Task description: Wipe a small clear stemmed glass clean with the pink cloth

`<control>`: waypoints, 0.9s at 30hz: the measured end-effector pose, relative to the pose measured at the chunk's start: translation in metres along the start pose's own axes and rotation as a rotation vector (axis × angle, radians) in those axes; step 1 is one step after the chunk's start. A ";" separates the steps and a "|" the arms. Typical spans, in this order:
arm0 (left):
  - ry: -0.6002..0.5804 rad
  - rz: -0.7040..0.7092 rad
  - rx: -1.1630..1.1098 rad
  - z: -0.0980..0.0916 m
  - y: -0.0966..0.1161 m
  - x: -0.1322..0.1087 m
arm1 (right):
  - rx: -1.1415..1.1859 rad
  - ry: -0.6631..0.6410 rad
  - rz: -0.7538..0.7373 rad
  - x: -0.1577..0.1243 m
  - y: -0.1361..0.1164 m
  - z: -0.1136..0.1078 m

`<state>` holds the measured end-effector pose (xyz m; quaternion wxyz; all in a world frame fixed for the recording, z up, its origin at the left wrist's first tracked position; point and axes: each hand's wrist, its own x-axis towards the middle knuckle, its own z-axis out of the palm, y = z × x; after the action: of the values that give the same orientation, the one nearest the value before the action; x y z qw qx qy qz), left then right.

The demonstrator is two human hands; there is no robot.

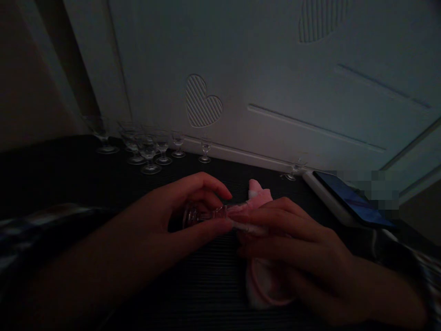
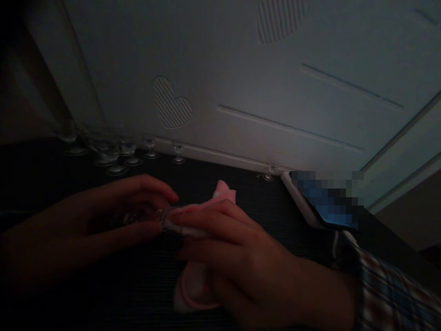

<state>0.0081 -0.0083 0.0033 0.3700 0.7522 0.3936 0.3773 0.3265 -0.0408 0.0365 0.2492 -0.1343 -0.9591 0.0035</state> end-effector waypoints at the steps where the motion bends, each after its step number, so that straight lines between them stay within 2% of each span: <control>1: -0.001 -0.009 -0.008 0.000 0.001 0.000 | -0.007 0.002 0.001 0.000 0.000 0.000; 4: 0.004 -0.031 0.039 0.005 0.006 0.005 | -0.025 0.010 -0.006 0.000 0.000 0.000; 10: -0.004 0.021 0.115 0.015 0.021 0.018 | -0.008 0.027 -0.023 0.003 -0.001 0.000; 15: -0.037 0.040 0.108 0.006 0.010 0.012 | 0.012 0.012 -0.024 0.003 0.000 0.000; 19: -0.052 0.072 -0.010 -0.001 0.001 0.007 | 0.002 0.022 -0.046 0.006 0.001 0.001; 23: -0.041 0.077 -0.059 -0.002 0.001 0.005 | -0.006 0.026 -0.069 0.007 0.002 0.001; 27: -0.103 0.025 -0.111 -0.001 0.003 0.003 | -0.011 0.022 -0.065 0.005 0.002 0.000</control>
<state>0.0100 -0.0067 0.0074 0.4262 0.7537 0.3429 0.3642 0.3226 -0.0378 0.0391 0.2592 -0.1043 -0.9601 -0.0113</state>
